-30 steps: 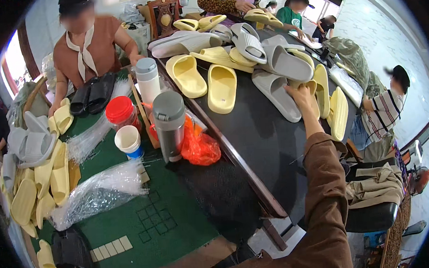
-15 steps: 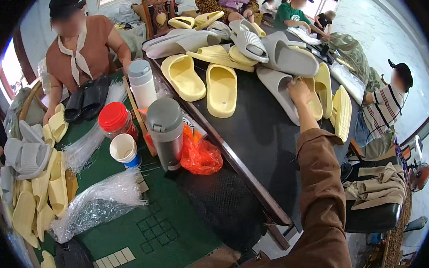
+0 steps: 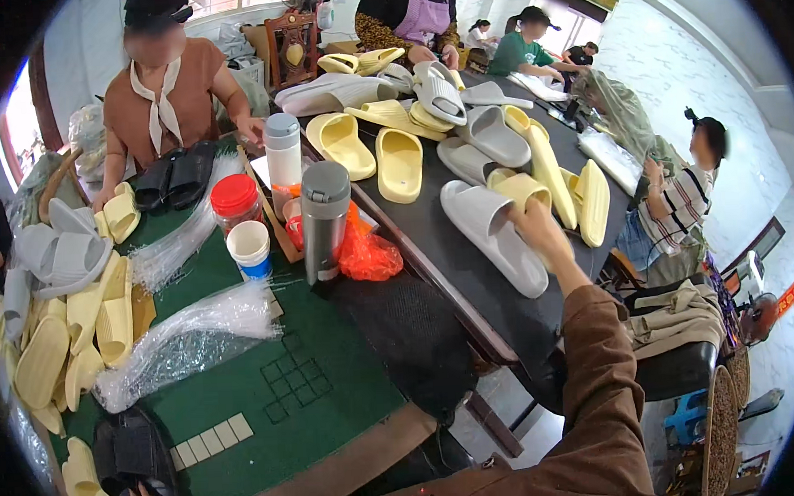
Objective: The person assembles pairs of plastic slippers by inserting small metal fasteners into the soles. They handle yellow, black, and white slippers, picking them up, aligning them, and securing the fasteners by hand. The finished pairs are placed on the table.
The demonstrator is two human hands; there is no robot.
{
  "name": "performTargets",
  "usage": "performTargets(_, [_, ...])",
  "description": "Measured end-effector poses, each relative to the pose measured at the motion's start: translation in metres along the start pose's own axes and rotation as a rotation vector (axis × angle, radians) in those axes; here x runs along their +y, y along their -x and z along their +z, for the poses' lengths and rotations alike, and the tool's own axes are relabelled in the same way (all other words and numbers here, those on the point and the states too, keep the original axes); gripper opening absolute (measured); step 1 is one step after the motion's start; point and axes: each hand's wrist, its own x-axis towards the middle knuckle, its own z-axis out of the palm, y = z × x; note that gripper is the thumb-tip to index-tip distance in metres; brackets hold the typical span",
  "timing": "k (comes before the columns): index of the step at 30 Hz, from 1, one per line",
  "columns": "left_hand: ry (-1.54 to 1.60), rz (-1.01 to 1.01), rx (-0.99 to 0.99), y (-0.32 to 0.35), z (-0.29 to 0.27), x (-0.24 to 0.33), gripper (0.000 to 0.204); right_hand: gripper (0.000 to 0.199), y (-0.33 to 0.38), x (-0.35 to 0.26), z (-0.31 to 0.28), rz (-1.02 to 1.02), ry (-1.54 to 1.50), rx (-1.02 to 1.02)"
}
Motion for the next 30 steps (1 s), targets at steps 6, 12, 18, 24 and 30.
performTargets(6, [-0.146, -0.043, -0.064, -0.003, 0.022, -0.011, 0.04, 0.041, 0.068, -0.02, -0.018, -0.071, 0.053, -0.024])
performTargets(12, [-0.154, -0.081, -0.067, -0.003, 0.036, -0.02, 0.042, 0.032, 0.134, -0.032, -0.026, -0.164, -0.134, -0.097])
performTargets(18, [-0.176, -0.052, -0.082, -0.003, 0.023, -0.013, 0.042, 0.036, 0.147, -0.051, -0.039, -0.122, -0.116, -0.097])
performTargets(24, [-0.185, -0.077, -0.065, -0.003, 0.031, -0.012, 0.041, 0.041, 0.103, -0.022, -0.01, -0.112, -0.089, 0.158])
performTargets(30, [-0.123, -0.029, 0.013, -0.002, 0.037, -0.031, 0.041, 0.068, 0.115, -0.055, -0.019, -0.175, -0.133, -0.152])
